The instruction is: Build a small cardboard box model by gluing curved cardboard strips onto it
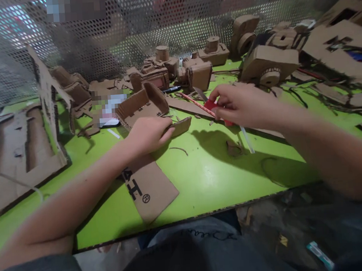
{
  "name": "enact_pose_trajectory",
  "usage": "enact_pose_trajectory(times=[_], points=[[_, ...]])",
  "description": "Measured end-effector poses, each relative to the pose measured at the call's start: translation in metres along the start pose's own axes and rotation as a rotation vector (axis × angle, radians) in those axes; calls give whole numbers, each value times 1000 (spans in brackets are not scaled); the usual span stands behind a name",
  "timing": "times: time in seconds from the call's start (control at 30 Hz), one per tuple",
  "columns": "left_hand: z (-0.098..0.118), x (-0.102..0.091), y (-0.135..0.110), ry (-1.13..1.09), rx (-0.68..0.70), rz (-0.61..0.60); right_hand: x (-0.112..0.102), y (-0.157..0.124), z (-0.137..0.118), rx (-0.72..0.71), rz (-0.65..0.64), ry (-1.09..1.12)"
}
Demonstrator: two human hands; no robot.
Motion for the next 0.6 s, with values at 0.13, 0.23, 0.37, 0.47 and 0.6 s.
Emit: enact_pose_trajectory(times=[0.13,0.23,0.37,0.47,0.6], points=[[9,-3,18,23,-8,34,22,-25,-15,-16,-6,-35],[13,0,26,10,-47,27,30,-33,-23,-8,9,-115],[19,4,28,24,-52,38,34,-36,-28,-19,11,-245],[21,5,28,37,-43,65,38,-37,-30,-38,-5,-276],[21,5,29,1,-23,125,45,-36,-31,-53,-27,-310]])
Point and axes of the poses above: each hand's wrist, its own y-axis towards the middle knuckle, its own x-axis out of the palm, z = x × y, the point moved 6 cm from there along y, towards the middle knuckle, and after that the axes turned 9 degrees about x, right-handed, at the moved point
